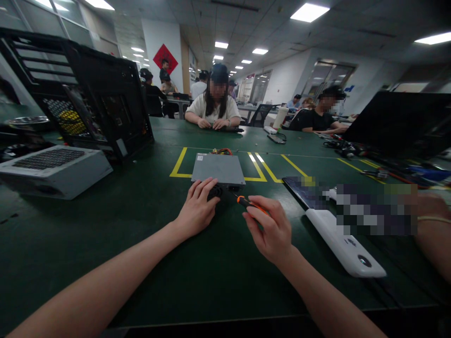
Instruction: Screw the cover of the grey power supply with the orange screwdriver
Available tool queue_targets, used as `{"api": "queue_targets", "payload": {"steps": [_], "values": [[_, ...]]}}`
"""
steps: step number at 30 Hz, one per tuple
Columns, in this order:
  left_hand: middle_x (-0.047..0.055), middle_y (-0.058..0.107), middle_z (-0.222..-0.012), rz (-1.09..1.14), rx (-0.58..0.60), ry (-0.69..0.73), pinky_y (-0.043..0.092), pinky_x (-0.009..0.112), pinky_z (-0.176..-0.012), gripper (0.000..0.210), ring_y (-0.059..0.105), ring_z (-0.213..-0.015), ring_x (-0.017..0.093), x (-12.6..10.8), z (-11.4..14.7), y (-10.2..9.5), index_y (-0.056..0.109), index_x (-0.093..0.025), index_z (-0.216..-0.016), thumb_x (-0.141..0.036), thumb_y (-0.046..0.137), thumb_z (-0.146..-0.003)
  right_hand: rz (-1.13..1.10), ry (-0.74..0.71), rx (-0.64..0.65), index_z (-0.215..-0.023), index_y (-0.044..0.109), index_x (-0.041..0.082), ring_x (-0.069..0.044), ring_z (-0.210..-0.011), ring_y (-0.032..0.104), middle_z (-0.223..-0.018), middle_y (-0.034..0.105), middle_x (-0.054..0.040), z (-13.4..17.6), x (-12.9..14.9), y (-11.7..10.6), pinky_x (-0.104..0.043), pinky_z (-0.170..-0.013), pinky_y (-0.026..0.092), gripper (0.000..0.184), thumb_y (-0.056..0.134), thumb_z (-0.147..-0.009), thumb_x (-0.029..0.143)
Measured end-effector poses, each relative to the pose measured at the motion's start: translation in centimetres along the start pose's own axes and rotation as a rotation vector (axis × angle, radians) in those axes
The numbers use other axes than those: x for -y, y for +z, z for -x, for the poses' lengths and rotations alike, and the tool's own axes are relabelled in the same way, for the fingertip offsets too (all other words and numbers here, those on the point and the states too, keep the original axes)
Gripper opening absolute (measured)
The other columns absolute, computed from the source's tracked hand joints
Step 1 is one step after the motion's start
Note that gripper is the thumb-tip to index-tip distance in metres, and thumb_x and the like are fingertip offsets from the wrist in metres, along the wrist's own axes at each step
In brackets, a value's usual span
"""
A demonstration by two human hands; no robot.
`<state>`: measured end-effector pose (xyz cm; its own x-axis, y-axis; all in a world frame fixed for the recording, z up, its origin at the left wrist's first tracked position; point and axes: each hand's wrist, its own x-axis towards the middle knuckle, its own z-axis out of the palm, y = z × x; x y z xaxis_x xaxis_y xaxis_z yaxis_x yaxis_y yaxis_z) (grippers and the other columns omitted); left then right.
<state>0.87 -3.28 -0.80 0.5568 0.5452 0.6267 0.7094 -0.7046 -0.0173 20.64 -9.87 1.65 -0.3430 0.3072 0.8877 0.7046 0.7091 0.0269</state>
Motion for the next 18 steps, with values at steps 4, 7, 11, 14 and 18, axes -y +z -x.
{"api": "queue_targets", "payload": {"steps": [4,7,11,14,18], "values": [[0.012,0.032,-0.139,0.001,0.007,-0.001,0.024,0.052,-0.108,0.023,0.025,-0.132,0.028,0.00,-0.01,-0.01,0.063,-0.019,-0.096,-0.012,0.052,-0.077,-0.044,-0.005,-0.017,-0.114,0.044,0.017,-0.023,-0.103,0.054,-0.113,0.051,-0.0139,0.01,0.00,0.08,-0.040,-0.081,0.051,0.045,0.056,-0.073,0.001],[0.012,0.033,-0.139,-0.002,0.003,0.001,0.024,0.051,-0.108,0.023,0.025,-0.132,0.028,0.00,-0.02,-0.02,0.063,-0.019,-0.097,-0.012,0.053,-0.077,-0.019,-0.038,0.009,-0.110,0.047,0.020,-0.022,-0.097,0.055,-0.107,0.057,-0.0102,-0.15,0.03,0.10,-0.040,-0.078,0.052,0.041,0.060,-0.073,0.005],[0.012,0.033,-0.139,-0.005,0.006,0.001,0.022,0.050,-0.108,0.023,0.025,-0.132,0.028,0.10,0.04,0.15,0.063,-0.019,-0.096,-0.012,0.054,-0.077,-0.038,-0.018,-0.016,-0.116,0.042,0.020,-0.021,-0.098,0.055,-0.110,0.056,-0.0102,-0.25,0.12,0.04,-0.039,-0.078,0.052,0.045,0.055,-0.075,0.004],[0.012,0.032,-0.139,-0.014,0.006,0.001,0.022,0.051,-0.108,0.024,0.024,-0.132,0.028,0.18,0.09,0.30,0.063,-0.019,-0.098,-0.013,0.053,-0.077,-0.049,0.020,-0.020,-0.116,0.040,0.018,-0.022,-0.100,0.055,-0.110,0.054,-0.0120,-0.24,0.15,-0.06,-0.041,-0.079,0.051,0.045,0.055,-0.075,0.006],[0.013,0.034,-0.138,-0.016,-0.004,0.001,0.024,0.051,-0.107,0.025,0.026,-0.131,0.028,0.13,0.00,0.19,0.062,-0.019,-0.099,-0.012,0.052,-0.077,0.038,0.010,0.000,-0.106,0.047,0.021,-0.019,-0.089,0.056,-0.103,0.055,-0.0084,-0.23,0.15,-0.16,-0.036,-0.072,0.052,0.035,0.058,-0.076,0.009]]}}
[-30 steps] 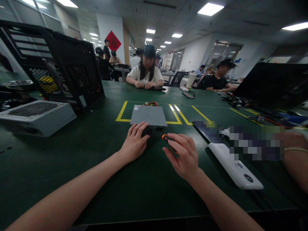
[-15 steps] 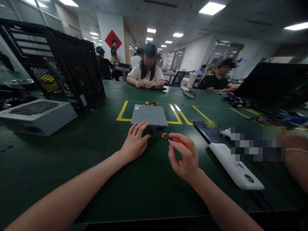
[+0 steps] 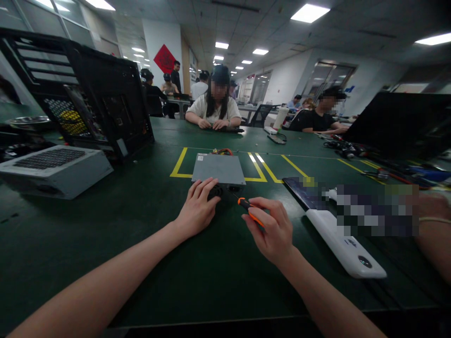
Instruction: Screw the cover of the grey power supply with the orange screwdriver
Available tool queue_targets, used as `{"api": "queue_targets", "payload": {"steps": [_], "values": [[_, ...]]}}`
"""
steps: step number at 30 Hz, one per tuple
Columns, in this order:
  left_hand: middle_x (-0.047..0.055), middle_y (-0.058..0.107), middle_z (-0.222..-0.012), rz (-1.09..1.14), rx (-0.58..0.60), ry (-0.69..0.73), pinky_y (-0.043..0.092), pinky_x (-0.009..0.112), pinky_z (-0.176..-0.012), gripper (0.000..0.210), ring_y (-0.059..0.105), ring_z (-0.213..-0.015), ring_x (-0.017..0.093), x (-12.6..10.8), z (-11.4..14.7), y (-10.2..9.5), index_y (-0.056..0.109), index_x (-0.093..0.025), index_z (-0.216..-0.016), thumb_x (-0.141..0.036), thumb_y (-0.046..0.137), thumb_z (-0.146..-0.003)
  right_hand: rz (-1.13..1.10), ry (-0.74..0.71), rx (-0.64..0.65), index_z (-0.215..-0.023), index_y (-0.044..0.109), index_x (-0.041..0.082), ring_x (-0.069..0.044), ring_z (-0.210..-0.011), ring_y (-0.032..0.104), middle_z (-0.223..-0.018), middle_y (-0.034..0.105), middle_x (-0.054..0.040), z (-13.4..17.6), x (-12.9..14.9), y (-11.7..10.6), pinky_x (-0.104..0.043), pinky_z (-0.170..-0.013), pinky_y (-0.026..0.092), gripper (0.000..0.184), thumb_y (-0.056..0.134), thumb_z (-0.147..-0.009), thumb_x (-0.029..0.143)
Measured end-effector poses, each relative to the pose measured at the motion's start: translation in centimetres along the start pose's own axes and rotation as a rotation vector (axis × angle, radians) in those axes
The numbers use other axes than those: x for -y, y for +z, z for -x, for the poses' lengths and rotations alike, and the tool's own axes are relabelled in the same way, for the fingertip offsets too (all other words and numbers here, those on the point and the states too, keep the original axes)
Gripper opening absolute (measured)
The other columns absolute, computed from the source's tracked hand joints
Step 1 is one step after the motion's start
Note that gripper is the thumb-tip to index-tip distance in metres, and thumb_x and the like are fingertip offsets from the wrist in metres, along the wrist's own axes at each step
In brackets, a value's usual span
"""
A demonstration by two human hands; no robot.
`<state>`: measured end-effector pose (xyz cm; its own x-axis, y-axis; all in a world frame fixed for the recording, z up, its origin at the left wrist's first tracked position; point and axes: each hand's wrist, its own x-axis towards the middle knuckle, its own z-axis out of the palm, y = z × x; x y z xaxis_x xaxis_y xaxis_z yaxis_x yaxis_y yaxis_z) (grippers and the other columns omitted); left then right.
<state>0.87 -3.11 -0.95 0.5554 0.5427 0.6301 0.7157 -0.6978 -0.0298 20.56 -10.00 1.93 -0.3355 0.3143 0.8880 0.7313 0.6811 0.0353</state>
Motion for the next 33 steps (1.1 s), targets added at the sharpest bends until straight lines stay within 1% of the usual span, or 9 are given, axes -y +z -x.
{"api": "queue_targets", "payload": {"steps": [5,7,11,14,16,21,25,30,33], "values": [[0.013,0.039,-0.133,-0.013,-0.012,-0.001,0.027,0.049,-0.106,0.027,0.031,-0.128,0.028,0.0,-0.2,-0.3,0.061,-0.018,-0.102,-0.011,0.051,-0.077,-0.041,0.055,-0.055,-0.116,0.040,0.018,-0.022,-0.098,0.054,-0.107,0.052,-0.0118,0.1,0.0,0.2,-0.039,-0.079,0.052,0.048,0.057,-0.074,0.004],[0.014,0.038,-0.133,-0.025,-0.006,0.006,0.027,0.048,-0.106,0.029,0.031,-0.128,0.028,0.1,-0.3,-0.3,0.060,-0.018,-0.104,-0.011,0.051,-0.077,-0.044,0.062,-0.033,-0.115,0.041,0.019,-0.022,-0.098,0.055,-0.108,0.052,-0.0114,0.2,-0.1,0.3,-0.039,-0.078,0.052,0.046,0.058,-0.074,0.006],[0.014,0.037,-0.132,-0.066,0.022,0.018,0.018,0.054,-0.109,0.030,0.024,-0.132,0.031,0.3,-0.4,-0.4,0.059,-0.016,-0.106,-0.011,0.050,-0.078,-0.063,0.067,0.003,-0.111,0.044,0.023,-0.020,-0.094,0.057,-0.107,0.053,-0.0087,0.2,-0.2,0.4,-0.035,-0.073,0.053,0.040,0.056,-0.077,0.007],[0.015,0.039,-0.131,-0.095,0.059,0.043,0.019,0.052,-0.109,0.028,0.027,-0.130,0.030,0.3,-0.6,-0.7,0.059,-0.015,-0.105,-0.013,0.048,-0.079,-0.106,0.071,-0.012,-0.115,0.041,0.021,-0.020,-0.099,0.056,-0.109,0.054,-0.0103,0.2,0.0,0.4,-0.037,-0.078,0.053,0.044,0.053,-0.076,0.003],[0.015,0.040,-0.130,-0.117,0.075,0.052,0.022,0.051,-0.107,0.028,0.030,-0.129,0.030,0.2,-0.8,-0.9,0.058,-0.015,-0.106,-0.014,0.049,-0.080,-0.120,0.051,-0.009,-0.114,0.042,0.020,-0.021,-0.100,0.056,-0.110,0.053,-0.0109,0.3,0.1,0.4,-0.038,-0.079,0.053,0.044,0.056,-0.075,0.004],[0.017,0.041,-0.131,-0.175,0.109,0.064,0.025,0.053,-0.105,0.034,0.031,-0.127,0.033,-0.1,-0.8,-1.1,0.056,-0.015,-0.112,-0.016,0.051,-0.079,-0.053,0.004,0.008,-0.106,0.051,0.023,-0.019,-0.098,0.057,-0.112,0.051,-0.0089,0.8,0.2,0.4,-0.032,-0.072,0.054,0.034,0.057,-0.077,0.008],[0.016,0.042,-0.130,-0.227,0.127,0.074,0.028,0.051,-0.104,0.034,0.032,-0.126,0.033,0.0,-0.4,-1.5,0.055,-0.015,-0.115,-0.016,0.049,-0.081,-0.102,-0.003,-0.007,-0.111,0.046,0.020,-0.021,-0.102,0.057,-0.114,0.053,-0.0115,0.8,0.4,0.6,-0.036,-0.078,0.054,0.041,0.054,-0.075,0.004],[0.014,0.043,-0.128,-0.265,0.138,0.053,0.030,0.050,-0.102,0.031,0.036,-0.123,0.031,-0.1,-0.2,-2.5,0.056,-0.016,-0.112,-0.015,0.046,-0.082,-0.104,-0.090,0.055,-0.097,0.051,0.019,-0.021,-0.103,0.056,-0.106,0.055,-0.0096,0.6,0.8,0.7,-0.037,-0.080,0.055,0.028,0.058,-0.075,0.003],[0.014,0.044,-0.128,-0.265,0.146,0.039,0.032,0.049,-0.101,0.030,0.037,-0.122,0.031,-0.2,0.0,-3.0,0.056,-0.016,-0.112,-0.015,0.046,-0.083,-0.114,-0.112,0.065,-0.100,0.050,0.019,-0.020,-0.106,0.054,-0.113,0.052,-0.0111,0.9,0.8,0.8,-0.036,-0.080,0.055,0.031,0.055,-0.076,0.001]]}}
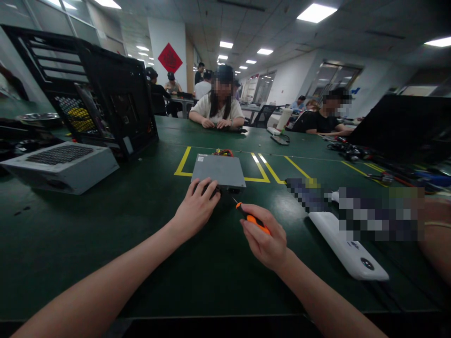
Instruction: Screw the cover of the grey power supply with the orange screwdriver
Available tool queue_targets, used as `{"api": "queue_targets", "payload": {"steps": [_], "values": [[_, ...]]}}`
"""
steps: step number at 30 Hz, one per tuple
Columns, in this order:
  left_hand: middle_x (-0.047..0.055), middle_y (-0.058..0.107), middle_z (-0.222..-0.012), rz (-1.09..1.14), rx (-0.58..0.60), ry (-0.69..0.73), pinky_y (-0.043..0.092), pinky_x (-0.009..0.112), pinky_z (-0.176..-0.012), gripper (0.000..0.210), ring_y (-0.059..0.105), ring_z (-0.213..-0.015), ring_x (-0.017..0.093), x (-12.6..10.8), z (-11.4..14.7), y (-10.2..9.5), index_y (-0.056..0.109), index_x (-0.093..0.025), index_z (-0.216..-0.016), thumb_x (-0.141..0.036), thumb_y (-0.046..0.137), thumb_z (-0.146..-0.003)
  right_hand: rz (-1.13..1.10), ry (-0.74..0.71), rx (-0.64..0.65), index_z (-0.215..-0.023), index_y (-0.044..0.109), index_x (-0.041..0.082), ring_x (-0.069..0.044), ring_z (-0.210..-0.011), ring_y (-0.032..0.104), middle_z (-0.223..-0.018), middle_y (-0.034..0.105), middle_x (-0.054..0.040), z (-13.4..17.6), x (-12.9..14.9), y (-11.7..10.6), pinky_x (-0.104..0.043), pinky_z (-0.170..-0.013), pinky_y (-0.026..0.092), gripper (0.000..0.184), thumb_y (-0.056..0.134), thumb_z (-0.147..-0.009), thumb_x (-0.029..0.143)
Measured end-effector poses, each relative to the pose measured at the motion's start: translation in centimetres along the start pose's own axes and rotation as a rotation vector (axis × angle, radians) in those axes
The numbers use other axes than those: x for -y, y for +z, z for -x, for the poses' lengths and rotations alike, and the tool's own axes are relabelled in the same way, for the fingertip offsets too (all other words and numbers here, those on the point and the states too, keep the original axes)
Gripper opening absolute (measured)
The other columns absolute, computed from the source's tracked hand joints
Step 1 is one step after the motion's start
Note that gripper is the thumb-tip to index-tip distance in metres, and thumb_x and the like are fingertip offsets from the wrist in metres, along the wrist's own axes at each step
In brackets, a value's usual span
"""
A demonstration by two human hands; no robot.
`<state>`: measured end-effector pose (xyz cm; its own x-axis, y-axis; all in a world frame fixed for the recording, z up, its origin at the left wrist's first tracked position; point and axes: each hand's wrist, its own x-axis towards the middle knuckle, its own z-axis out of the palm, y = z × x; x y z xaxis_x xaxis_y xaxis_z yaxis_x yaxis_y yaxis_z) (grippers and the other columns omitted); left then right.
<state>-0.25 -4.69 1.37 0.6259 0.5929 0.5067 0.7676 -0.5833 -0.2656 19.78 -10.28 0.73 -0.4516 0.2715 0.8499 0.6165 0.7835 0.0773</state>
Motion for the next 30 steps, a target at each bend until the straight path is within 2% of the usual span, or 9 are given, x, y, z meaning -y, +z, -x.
{"api": "queue_targets", "payload": {"steps": [6,11,14,17,22,26,30], "values": [[0.013,0.042,-0.130,0.008,-0.015,-0.018,0.028,0.050,-0.104,0.033,0.035,-0.123,0.031,0.8,0.5,0.0,0.056,-0.017,-0.114,-0.015,0.047,-0.082,-0.060,-0.024,-0.018,-0.103,0.049,0.019,-0.021,-0.107,0.055,-0.115,0.054,-0.0118,0.0,-0.3,0.2,-0.038,-0.082,0.054,0.034,0.056,-0.075,0.002],[0.014,0.041,-0.130,0.044,-0.039,-0.046,0.027,0.053,-0.105,0.034,0.034,-0.124,0.032,1.2,0.6,0.3,0.057,-0.018,-0.113,-0.016,0.051,-0.080,0.060,-0.046,-0.059,-0.104,0.050,0.018,-0.021,-0.096,0.058,-0.103,0.062,-0.0109,-0.8,0.1,0.0,-0.037,-0.075,0.054,0.033,0.062,-0.074,0.009],[0.014,0.041,-0.131,0.074,-0.047,-0.015,0.024,0.055,-0.106,0.034,0.032,-0.125,0.032,0.9,0.7,0.4,0.056,-0.019,-0.114,-0.019,0.052,-0.080,0.054,0.032,-0.066,-0.111,0.044,0.018,-0.020,-0.094,0.059,-0.105,0.059,-0.0116,-0.8,0.3,0.2,-0.037,-0.075,0.054,0.040,0.056,-0.075,0.006],[0.013,0.039,-0.132,0.108,-0.058,0.004,0.022,0.058,-0.106,0.033,0.029,-0.126,0.033,0.5,0.8,0.7,0.057,-0.022,-0.113,-0.021,0.054,-0.080,0.033,0.129,-0.067,-0.107,0.044,0.020,-0.021,-0.095,0.058,-0.105,0.056,-0.0110,-0.8,0.5,0.4,-0.038,-0.074,0.054,0.035,0.055,-0.075,0.009],[0.011,0.035,-0.133,0.130,-0.081,0.003,0.020,0.059,-0.106,0.035,0.025,-0.128,0.033,0.7,0.9,1.4,0.056,-0.027,-0.115,-0.020,0.053,-0.082,0.048,0.033,-0.061,-0.102,0.045,0.022,-0.019,-0.088,0.058,-0.097,0.056,-0.0073,-1.1,0.6,0.2,-0.036,-0.071,0.054,0.032,0.059,-0.076,0.010],[0.011,0.034,-0.134,0.151,-0.079,0.021,0.019,0.060,-0.106,0.039,0.024,-0.129,0.033,1.2,1.0,1.8,0.054,-0.028,-0.118,-0.017,0.053,-0.081,-0.007,0.089,-0.084,-0.111,0.041,0.020,-0.020,-0.099,0.056,-0.107,0.055,-0.0111,-0.8,0.5,0.4,-0.036,-0.077,0.054,0.041,0.053,-0.076,0.003],[0.011,0.033,-0.134,0.160,-0.080,0.034,0.019,0.059,-0.106,0.039,0.022,-0.130,0.033,1.6,0.9,1.9,0.055,-0.028,-0.117,-0.017,0.055,-0.080,0.026,0.099,-0.022,-0.111,0.043,0.021,-0.021,-0.101,0.055,-0.111,0.052,-0.0111,-0.2,0.1,0.6,-0.037,-0.075,0.055,0.041,0.057,-0.076,0.008]]}}
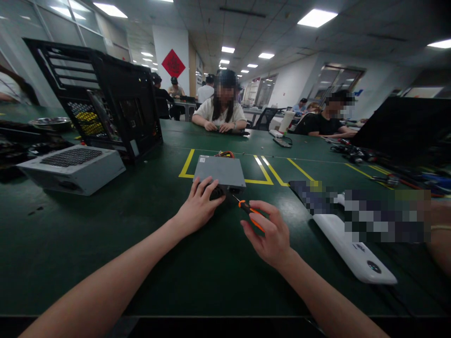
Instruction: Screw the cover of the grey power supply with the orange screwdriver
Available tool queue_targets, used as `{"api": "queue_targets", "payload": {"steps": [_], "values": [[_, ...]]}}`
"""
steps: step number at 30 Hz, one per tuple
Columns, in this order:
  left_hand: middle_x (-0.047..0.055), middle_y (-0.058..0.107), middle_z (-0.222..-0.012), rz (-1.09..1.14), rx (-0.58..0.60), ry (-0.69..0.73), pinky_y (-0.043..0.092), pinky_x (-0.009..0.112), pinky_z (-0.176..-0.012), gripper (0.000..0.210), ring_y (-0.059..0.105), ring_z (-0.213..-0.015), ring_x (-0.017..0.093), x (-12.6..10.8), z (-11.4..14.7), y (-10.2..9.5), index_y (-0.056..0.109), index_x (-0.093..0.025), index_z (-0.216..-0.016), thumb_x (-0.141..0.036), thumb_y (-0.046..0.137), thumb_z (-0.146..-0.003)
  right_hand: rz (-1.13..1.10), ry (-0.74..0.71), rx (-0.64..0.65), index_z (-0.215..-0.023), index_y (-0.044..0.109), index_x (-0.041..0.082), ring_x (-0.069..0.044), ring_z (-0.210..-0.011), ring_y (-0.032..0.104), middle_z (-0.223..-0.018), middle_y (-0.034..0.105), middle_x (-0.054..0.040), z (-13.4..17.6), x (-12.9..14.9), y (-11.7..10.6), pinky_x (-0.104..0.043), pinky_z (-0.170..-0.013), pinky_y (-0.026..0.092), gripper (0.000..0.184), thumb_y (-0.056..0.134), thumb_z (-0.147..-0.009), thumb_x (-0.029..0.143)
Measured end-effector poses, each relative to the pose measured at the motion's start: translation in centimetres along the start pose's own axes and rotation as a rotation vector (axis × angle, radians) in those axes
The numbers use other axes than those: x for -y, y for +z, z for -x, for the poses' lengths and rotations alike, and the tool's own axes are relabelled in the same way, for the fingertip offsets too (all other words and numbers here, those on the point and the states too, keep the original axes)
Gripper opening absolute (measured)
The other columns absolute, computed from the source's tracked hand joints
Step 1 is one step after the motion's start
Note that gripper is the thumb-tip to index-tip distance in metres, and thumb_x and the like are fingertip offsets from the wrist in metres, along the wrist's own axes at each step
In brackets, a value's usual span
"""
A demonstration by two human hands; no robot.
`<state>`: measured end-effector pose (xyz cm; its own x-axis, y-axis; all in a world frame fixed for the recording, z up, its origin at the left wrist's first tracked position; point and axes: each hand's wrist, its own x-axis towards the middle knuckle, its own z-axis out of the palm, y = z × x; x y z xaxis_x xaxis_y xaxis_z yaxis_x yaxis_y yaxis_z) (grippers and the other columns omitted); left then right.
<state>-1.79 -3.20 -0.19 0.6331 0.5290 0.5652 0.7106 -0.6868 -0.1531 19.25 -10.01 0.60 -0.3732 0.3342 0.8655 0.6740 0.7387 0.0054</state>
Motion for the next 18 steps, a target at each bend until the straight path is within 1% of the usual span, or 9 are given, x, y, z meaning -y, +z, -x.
{"api": "queue_targets", "payload": {"steps": [2,4,6,10,12,14,18], "values": [[0.011,0.033,-0.134,-0.003,-0.003,-0.006,0.019,0.059,-0.106,0.038,0.023,-0.130,0.033,-0.03,-0.06,0.01,0.056,-0.028,-0.117,-0.018,0.054,-0.080,0.007,0.012,0.002,-0.111,0.045,0.024,-0.020,-0.099,0.056,-0.111,0.052,-0.0095,0.05,-0.09,-0.01,-0.035,-0.072,0.056,0.040,0.056,-0.077,0.008],[0.012,0.034,-0.134,-0.007,-0.007,-0.015,0.019,0.059,-0.106,0.037,0.024,-0.129,0.033,-0.15,-0.14,-0.01,0.056,-0.028,-0.117,-0.019,0.053,-0.081,-0.011,0.032,-0.025,-0.113,0.043,0.023,-0.021,-0.101,0.056,-0.111,0.053,-0.0099,-0.07,-0.06,-0.04,-0.036,-0.074,0.056,0.042,0.054,-0.077,0.006],[0.012,0.036,-0.133,-0.013,-0.012,-0.026,0.019,0.059,-0.106,0.038,0.026,-0.128,0.032,-0.28,-0.23,-0.08,0.055,-0.027,-0.118,-0.019,0.052,-0.082,-0.009,0.025,-0.041,-0.114,0.042,0.022,-0.022,-0.101,0.056,-0.110,0.053,-0.0106,-0.21,0.00,-0.05,-0.039,-0.076,0.055,0.044,0.055,-0.075,0.005],[0.013,0.040,-0.131,-0.022,-0.011,-0.036,0.021,0.058,-0.106,0.042,0.029,-0.127,0.032,-0.39,-0.36,-0.19,0.053,-0.026,-0.122,-0.017,0.053,-0.080,0.022,-0.032,0.012,-0.110,0.047,0.023,-0.020,-0.097,0.057,-0.106,0.054,-0.0083,-0.14,-0.06,0.08,-0.037,-0.076,0.055,0.041,0.056,-0.074,0.004],[0.013,0.040,-0.131,-0.019,-0.013,-0.038,0.022,0.058,-0.105,0.043,0.030,-0.127,0.032,-0.38,-0.37,-0.16,0.053,-0.026,-0.122,-0.016,0.053,-0.080,0.000,-0.008,0.006,-0.111,0.046,0.023,-0.021,-0.100,0.057,-0.110,0.054,-0.0086,-0.03,-0.11,0.16,-0.039,-0.078,0.055,0.042,0.053,-0.075,0.003],[0.013,0.040,-0.132,-0.020,-0.016,-0.041,0.021,0.058,-0.105,0.043,0.029,-0.127,0.032,-0.36,-0.36,-0.09,0.053,-0.027,-0.122,-0.016,0.053,-0.080,-0.013,0.011,-0.016,-0.113,0.045,0.023,-0.022,-0.103,0.056,-0.112,0.053,-0.0093,0.02,-0.13,0.20,-0.040,-0.079,0.055,0.043,0.054,-0.075,0.005],[0.014,0.039,-0.132,-0.029,-0.006,-0.040,0.020,0.058,-0.106,0.044,0.029,-0.127,0.033,-0.41,-0.34,-0.07,0.052,-0.026,-0.123,-0.017,0.053,-0.080,0.021,-0.019,-0.006,-0.109,0.047,0.023,-0.021,-0.096,0.057,-0.106,0.054,-0.0082,0.03,-0.17,0.09,-0.039,-0.075,0.054,0.040,0.056,-0.075,0.006]]}}
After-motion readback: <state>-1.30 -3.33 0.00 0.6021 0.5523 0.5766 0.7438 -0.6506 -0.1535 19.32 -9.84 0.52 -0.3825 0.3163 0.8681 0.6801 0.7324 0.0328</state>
